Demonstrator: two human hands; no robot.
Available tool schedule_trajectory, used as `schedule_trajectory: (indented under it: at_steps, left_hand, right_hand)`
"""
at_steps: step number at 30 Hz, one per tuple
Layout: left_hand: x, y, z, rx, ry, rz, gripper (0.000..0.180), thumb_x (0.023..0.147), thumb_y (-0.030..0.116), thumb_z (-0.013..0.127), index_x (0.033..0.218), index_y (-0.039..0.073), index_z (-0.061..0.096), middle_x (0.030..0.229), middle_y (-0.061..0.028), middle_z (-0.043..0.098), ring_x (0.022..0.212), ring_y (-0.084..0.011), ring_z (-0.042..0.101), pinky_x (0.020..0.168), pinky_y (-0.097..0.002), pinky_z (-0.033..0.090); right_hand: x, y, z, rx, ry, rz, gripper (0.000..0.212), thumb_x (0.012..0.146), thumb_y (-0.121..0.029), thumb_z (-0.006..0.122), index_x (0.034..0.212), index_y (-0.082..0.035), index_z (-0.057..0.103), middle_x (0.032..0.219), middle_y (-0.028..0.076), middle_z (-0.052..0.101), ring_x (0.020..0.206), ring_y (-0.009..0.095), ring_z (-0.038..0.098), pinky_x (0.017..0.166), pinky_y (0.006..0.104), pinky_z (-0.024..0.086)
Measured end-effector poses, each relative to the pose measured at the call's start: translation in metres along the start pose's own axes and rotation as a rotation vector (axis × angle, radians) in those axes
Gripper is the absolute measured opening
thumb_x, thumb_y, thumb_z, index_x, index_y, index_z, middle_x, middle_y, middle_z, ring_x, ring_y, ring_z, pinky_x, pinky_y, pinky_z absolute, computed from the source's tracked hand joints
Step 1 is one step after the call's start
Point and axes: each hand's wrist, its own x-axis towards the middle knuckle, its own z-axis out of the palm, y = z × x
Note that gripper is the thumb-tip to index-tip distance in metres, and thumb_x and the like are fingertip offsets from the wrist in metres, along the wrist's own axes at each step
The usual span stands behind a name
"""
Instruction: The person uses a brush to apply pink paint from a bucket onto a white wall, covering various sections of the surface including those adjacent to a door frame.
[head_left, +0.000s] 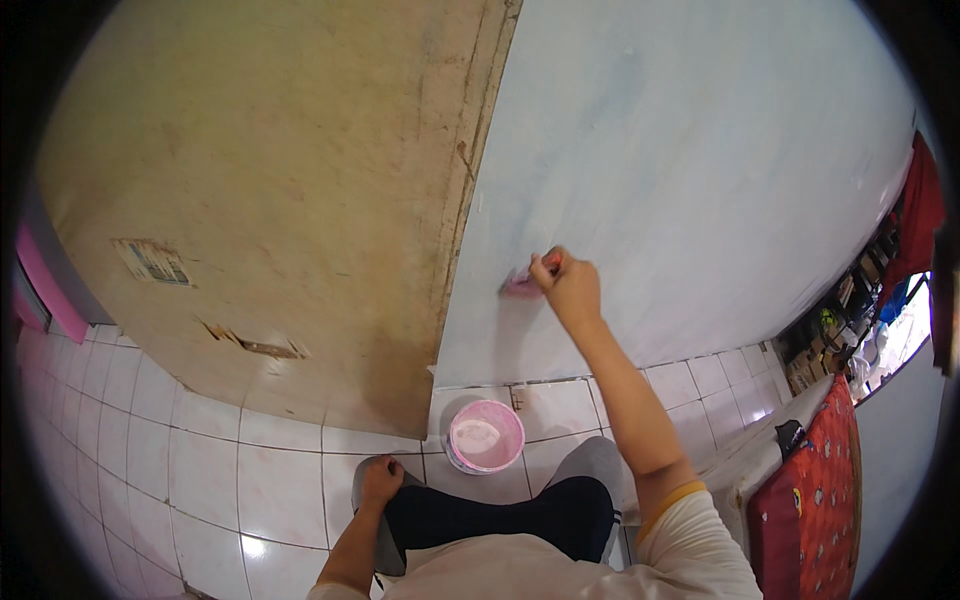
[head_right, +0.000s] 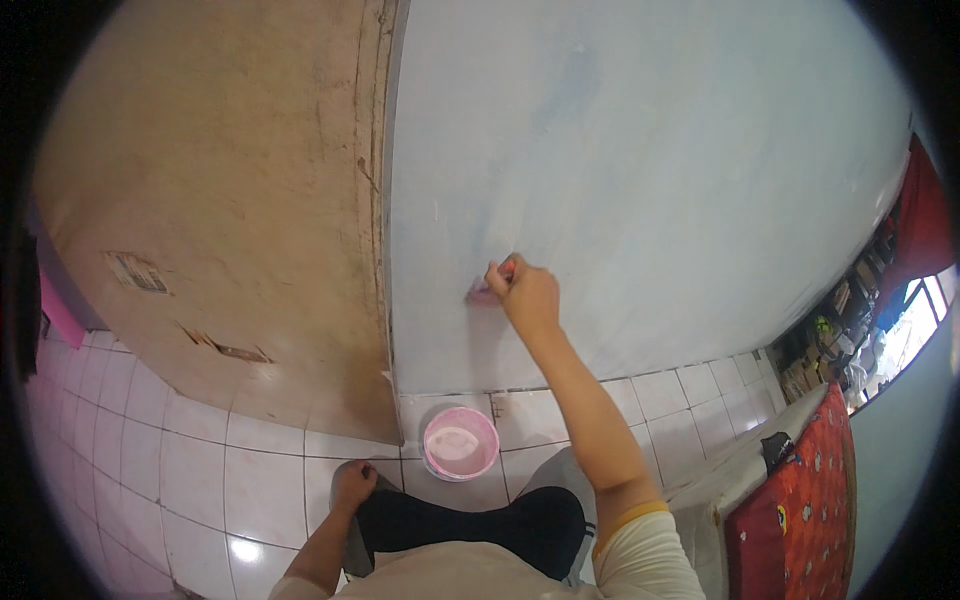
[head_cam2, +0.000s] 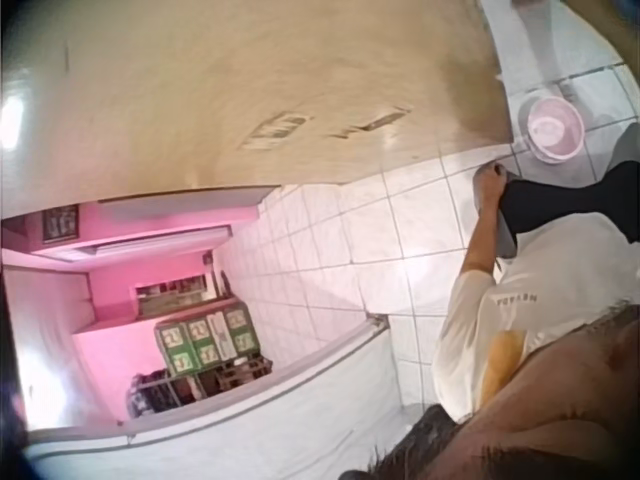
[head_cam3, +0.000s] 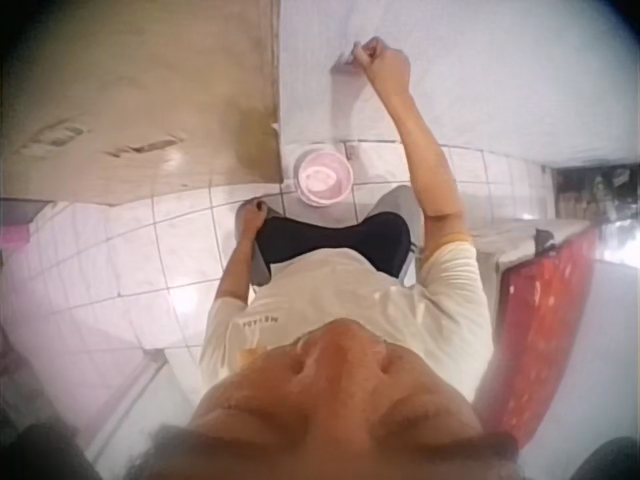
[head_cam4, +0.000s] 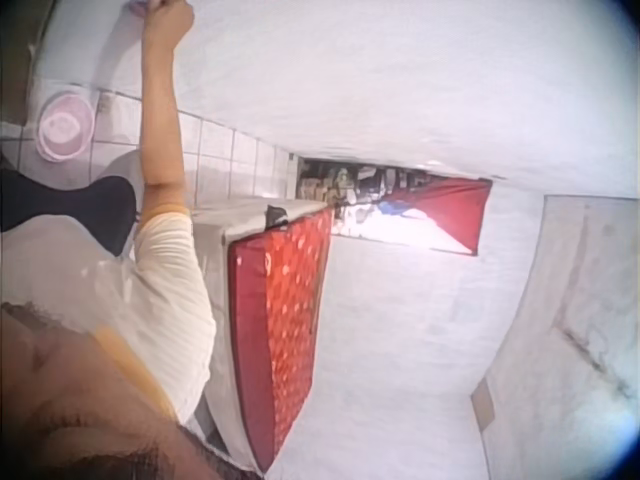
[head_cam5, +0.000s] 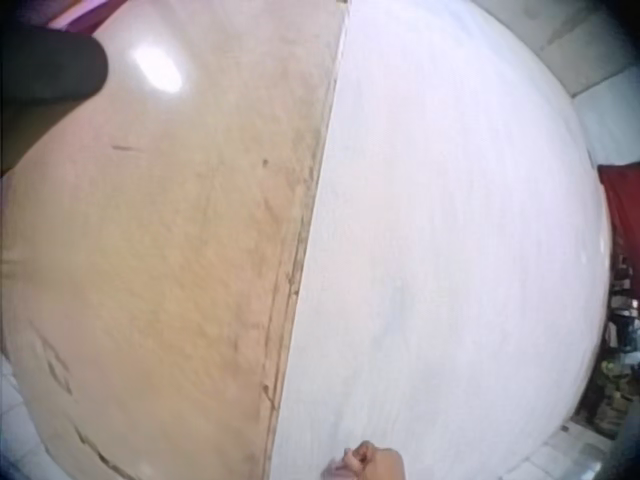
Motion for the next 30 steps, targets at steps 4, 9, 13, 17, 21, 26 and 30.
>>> schedule_trajectory:
  at_steps: [4,9,13,17,21,26,30]
  left_hand:
    - [-0.001,-0.004,0.001,0.025,0.006,0.025,0.021,0.083,0.022,0.064,0.086,0.002,0.068,0.088,-0.0227,0.069,0.084,-0.0407,0.067,0.077,-0.0475,0.053]
    - [-0.003,-0.014,0.002,0.001,-0.009,0.03,0.019,0.083,0.02,0.065,0.088,0.002,0.068,0.089,-0.0218,0.069,0.085,-0.0392,0.067,0.078,-0.0462,0.054]
    - [0.0,-0.011,0.004,0.045,-0.03,0.039,0.018,0.083,0.02,0.066,0.089,0.002,0.068,0.09,-0.0206,0.07,0.086,-0.0381,0.068,0.078,-0.0453,0.054]
    - [-0.001,-0.006,0.001,0.02,-0.018,0.044,0.02,0.083,0.021,0.066,0.089,0.002,0.068,0.09,-0.0212,0.069,0.086,-0.0388,0.067,0.078,-0.0459,0.053]
    - [-0.001,-0.015,0.008,0.056,-0.001,0.059,0.021,0.083,0.022,0.065,0.09,0.002,0.068,0.09,-0.022,0.069,0.086,-0.0395,0.067,0.078,-0.0461,0.053]
    - [-0.001,0.002,0.0,0.068,-0.058,0.065,0.022,0.083,0.021,0.064,0.09,0.001,0.068,0.09,-0.0227,0.069,0.084,-0.0404,0.067,0.077,-0.047,0.053]
    - [0.0,-0.01,0.007,0.059,-0.026,0.067,0.022,0.083,0.021,0.064,0.089,0.0,0.068,0.09,-0.0229,0.069,0.084,-0.0403,0.067,0.077,-0.047,0.053]
  right_hand:
    - [0.06,-0.024,-0.056,0.052,0.104,-0.063,0.035,0.087,-0.035,0.069,0.071,-0.005,0.064,0.058,0.013,0.063,0.052,0.032,0.062,0.052,0.0396,0.048]
    - [0.132,-0.086,-0.164,0.207,0.345,-0.085,0.035,0.085,-0.033,0.068,0.075,0.0,0.066,0.059,0.008,0.065,0.052,0.015,0.062,0.052,0.0297,0.049]
    - [0.119,-0.098,-0.214,0.277,0.425,-0.053,0.033,0.088,-0.031,0.07,0.074,-0.002,0.065,0.056,0.004,0.061,0.044,0.007,0.05,0.044,0.0225,0.04]
    - [0.069,-0.05,-0.186,0.248,0.199,0.091,0.035,0.088,-0.031,0.07,0.072,-0.001,0.063,0.056,0.004,0.062,0.047,0.008,0.053,0.048,0.0252,0.044]
    - [0.001,0.048,-0.123,0.18,0.031,0.178,0.034,0.089,-0.03,0.069,0.072,0.0,0.064,0.058,0.008,0.065,0.051,0.014,0.062,0.051,0.0295,0.047]
    - [-0.03,0.098,-0.095,0.198,0.04,0.344,0.032,0.089,-0.028,0.069,0.073,-0.001,0.064,0.064,0.012,0.069,0.053,0.02,0.065,0.054,0.0314,0.049]
    - [0.01,0.096,-0.108,0.131,0.115,0.234,0.032,0.087,-0.029,0.068,0.073,-0.001,0.063,0.063,0.013,0.068,0.054,0.023,0.065,0.055,0.0331,0.049]
